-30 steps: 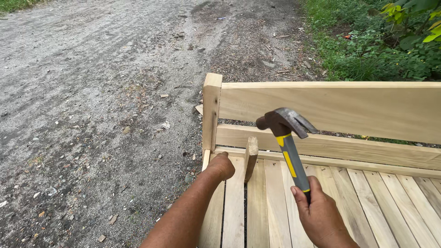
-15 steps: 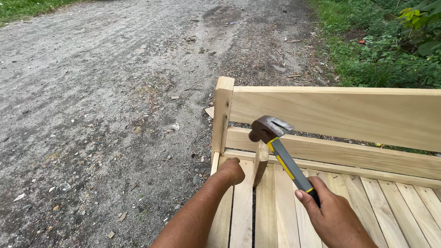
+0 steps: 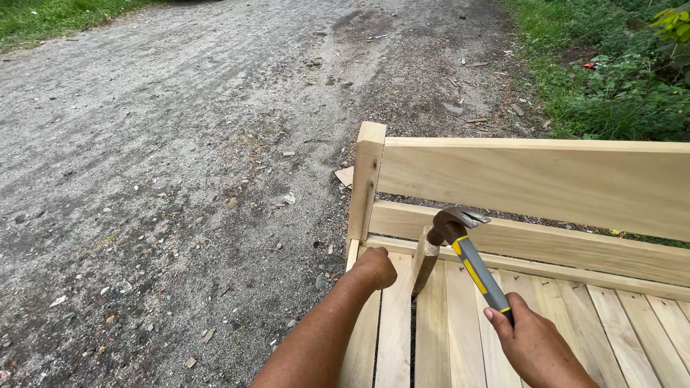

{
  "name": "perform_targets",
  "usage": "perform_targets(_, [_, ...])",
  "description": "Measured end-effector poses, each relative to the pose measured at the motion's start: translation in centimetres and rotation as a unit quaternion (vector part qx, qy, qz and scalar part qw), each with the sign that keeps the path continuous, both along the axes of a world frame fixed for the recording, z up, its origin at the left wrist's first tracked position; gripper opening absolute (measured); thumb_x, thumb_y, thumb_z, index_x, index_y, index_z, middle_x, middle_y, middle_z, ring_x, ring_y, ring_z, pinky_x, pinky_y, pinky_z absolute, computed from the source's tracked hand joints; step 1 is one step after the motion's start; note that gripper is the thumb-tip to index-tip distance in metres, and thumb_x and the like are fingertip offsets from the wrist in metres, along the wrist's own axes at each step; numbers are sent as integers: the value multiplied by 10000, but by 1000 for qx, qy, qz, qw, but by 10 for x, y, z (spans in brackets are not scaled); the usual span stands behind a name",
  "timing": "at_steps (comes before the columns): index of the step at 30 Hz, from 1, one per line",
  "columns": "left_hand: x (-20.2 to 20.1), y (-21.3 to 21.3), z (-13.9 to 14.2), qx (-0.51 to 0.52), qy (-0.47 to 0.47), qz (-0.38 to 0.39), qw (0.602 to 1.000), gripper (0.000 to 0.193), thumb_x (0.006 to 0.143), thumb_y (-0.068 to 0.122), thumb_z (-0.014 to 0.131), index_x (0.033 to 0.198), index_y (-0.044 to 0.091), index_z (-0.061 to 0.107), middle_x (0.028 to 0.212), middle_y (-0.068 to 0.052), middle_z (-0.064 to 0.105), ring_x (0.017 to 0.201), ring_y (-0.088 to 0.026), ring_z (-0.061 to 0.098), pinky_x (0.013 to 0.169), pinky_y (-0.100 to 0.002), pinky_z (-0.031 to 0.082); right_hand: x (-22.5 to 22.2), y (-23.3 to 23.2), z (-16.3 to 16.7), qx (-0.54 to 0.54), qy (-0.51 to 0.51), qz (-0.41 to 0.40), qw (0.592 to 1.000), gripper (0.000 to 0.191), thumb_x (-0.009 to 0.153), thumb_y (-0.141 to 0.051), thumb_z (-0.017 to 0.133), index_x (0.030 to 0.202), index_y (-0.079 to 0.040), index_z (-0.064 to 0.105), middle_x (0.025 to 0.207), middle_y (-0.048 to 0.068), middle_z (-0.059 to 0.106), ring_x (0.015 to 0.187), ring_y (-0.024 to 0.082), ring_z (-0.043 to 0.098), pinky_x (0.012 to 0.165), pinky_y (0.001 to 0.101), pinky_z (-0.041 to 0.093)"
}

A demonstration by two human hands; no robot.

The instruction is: The person hammers nails into the slatted wooden panels of a large wooden structure outdoors, working along the slats and around the frame. They hold a small wood block in one hand while driving nails with a claw hammer, repositioning repeatedly along the boards and at the corner joints.

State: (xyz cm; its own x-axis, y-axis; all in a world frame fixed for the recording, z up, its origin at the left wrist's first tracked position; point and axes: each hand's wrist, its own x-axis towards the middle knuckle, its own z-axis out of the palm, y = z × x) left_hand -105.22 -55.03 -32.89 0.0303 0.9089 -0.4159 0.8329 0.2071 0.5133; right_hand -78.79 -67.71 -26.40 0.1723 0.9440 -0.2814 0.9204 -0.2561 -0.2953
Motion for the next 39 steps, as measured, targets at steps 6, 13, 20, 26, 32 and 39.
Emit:
perform_targets(6, [-2, 6, -19, -9, 22, -24, 999, 636, 840, -2, 581, 1469, 15, 486, 1501, -212, 524, 1385, -344, 530, 1137, -402, 461, 1, -9, 54, -11, 27, -44, 999, 497, 1025, -533, 448, 1333, -160, 560, 832, 162, 668, 765, 311, 725, 745, 486, 571])
perform_targets(13, [1, 11, -25, -33, 18, -5, 999, 490, 822, -3, 619, 1312, -14, 642, 1381, -218, 621, 1296, -352, 610, 1069, -416, 514, -4, -21, 49, 203, 74, -40, 976, 531, 960, -537, 531, 1307, -135, 524, 779, 186, 747, 761, 336, 763, 748, 491, 594])
perform_targets(20, [-20, 18, -39, -2, 94, -56, 994, 381, 801, 37, 673, 1166, -70, 695, 1261, -266, 681, 1211, -353, 672, 1018, -403, 544, -16, -4, -17, -11, 7, 14, 1000, 467, 989, -531, 479, 1267, -158, 516, 853, 164, 772, 861, 342, 759, 823, 506, 569])
perform_targets(26, [-26, 11, -44, 0, 58, -26, 998, 344, 805, 50, 644, 1121, -65, 717, 1237, -269, 685, 1183, -365, 676, 996, -419, 551, -25, -8, -1, -18, 43, -24, 999, 442, 1002, -530, 475, 1215, -163, 599, 813, 159, 743, 809, 324, 751, 781, 473, 566])
perform_targets(32, [-26, 18, -42, -12, 88, -40, 995, 352, 789, 39, 674, 1124, -50, 735, 1218, -256, 699, 1170, -359, 686, 988, -412, 559, 5, -22, -21, 27, 96, -30, 995, 483, 920, -575, 568, 1231, -210, 633, 736, 118, 709, 749, 241, 737, 735, 384, 579])
perform_targets(39, [-35, 30, 22, 129, -131, 181, 966, 512, 823, -21, 574, 1259, 203, 722, 1250, -161, 704, 1177, -309, 684, 1028, -393, 522, -13, -23, -143, 40, 125, 1, 991, 469, 870, -536, 676, 1135, -148, 672, 626, 69, 733, 638, 182, 765, 677, 338, 605])
